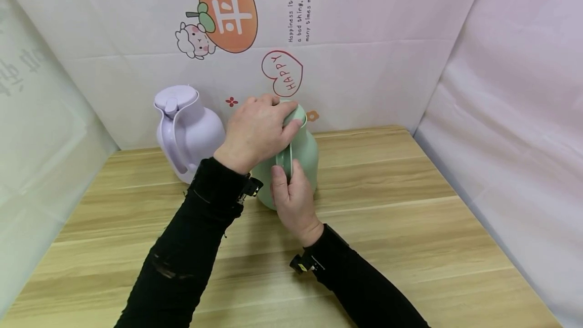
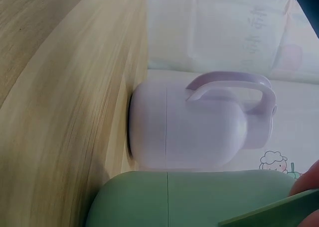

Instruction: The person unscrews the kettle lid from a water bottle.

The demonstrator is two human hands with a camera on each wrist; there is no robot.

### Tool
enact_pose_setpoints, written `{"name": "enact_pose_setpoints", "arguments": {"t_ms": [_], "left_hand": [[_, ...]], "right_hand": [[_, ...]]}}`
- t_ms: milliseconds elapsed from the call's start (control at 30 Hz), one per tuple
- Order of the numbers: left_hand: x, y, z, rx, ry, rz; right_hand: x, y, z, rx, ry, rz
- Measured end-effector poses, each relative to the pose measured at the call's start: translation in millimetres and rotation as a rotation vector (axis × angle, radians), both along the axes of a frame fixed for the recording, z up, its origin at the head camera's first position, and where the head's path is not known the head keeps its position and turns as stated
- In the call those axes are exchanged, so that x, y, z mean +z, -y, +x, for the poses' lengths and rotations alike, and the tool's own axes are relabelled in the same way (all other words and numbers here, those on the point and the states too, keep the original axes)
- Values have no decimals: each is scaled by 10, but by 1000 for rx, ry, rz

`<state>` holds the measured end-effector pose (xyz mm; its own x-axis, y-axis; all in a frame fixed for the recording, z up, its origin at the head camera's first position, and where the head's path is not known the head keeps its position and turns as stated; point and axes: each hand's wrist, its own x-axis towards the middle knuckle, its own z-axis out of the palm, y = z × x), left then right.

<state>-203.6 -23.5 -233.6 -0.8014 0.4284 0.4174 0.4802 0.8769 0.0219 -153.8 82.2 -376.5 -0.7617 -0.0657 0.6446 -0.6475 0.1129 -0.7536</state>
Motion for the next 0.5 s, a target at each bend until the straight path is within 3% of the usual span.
{"name": "enact_pose_setpoints", "arguments": {"t_ms": [500], "left_hand": [[21, -42, 20, 61, 30, -37]], "right_hand": [[-1, -4, -3, 17, 6, 3]]}}
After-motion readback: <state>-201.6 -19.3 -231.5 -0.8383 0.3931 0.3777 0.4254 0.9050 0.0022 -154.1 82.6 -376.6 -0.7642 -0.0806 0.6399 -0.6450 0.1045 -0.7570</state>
